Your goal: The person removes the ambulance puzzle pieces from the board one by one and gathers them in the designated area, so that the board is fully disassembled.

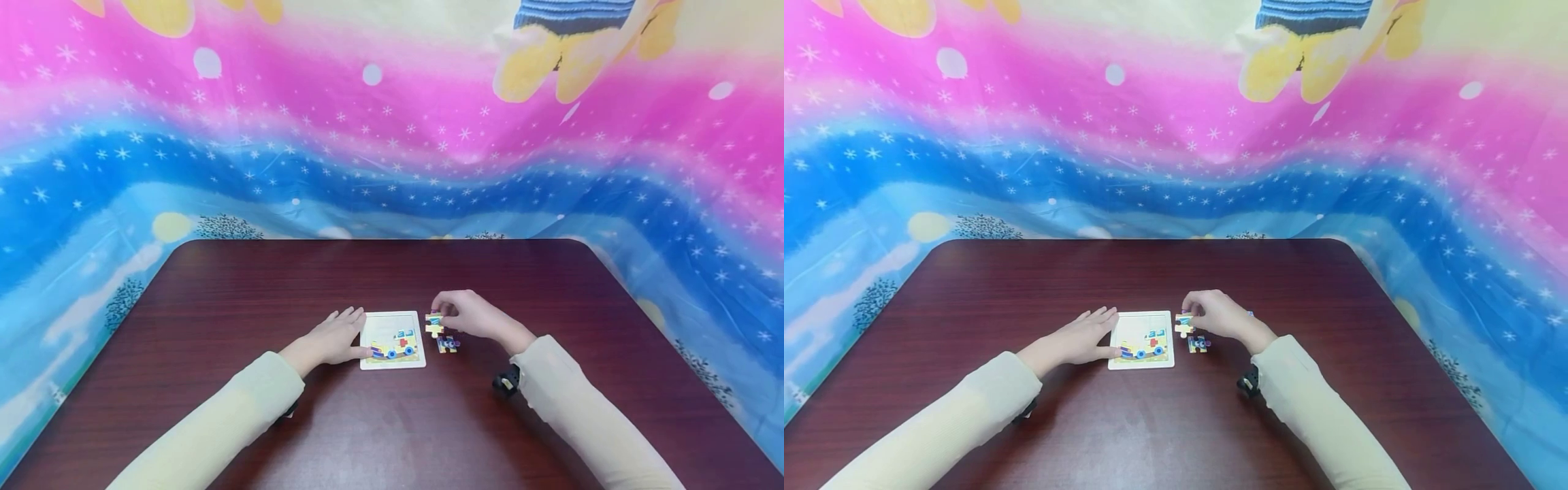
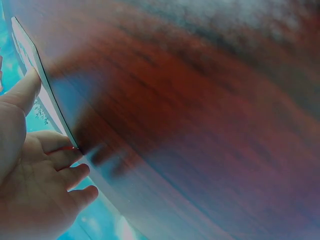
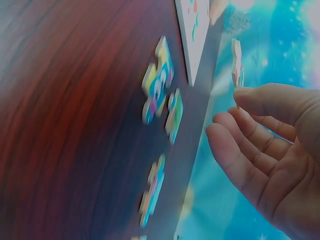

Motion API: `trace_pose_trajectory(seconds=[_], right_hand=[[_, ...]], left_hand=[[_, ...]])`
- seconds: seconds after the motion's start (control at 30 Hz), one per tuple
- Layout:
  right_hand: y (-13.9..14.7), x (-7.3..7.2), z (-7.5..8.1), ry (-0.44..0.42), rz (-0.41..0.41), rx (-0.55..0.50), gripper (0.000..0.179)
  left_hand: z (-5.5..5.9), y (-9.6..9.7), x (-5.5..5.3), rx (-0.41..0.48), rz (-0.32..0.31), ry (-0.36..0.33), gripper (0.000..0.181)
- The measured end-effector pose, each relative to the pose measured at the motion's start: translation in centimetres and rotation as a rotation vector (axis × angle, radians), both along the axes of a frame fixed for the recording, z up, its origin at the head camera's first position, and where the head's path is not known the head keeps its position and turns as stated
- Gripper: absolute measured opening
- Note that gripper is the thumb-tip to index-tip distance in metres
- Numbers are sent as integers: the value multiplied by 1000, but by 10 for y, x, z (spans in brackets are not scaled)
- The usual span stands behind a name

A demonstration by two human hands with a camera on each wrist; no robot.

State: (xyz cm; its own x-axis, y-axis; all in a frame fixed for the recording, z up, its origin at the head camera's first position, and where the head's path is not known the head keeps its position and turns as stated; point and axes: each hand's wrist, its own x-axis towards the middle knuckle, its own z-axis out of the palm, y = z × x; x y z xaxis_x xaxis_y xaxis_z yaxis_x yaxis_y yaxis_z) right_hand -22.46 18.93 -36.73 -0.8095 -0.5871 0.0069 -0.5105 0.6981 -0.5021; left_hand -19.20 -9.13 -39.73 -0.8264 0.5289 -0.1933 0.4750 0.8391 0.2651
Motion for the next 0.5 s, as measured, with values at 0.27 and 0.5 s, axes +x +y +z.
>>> trace_pose_trajectory(seconds=[0.27,0.5], right_hand=[[29,3,0,8,-37,-5,18],[48,3,-8,31,-41,24,17]], left_hand=[[-1,0,0,-4,1,6,76],[0,1,1,-2,0,7,76]])
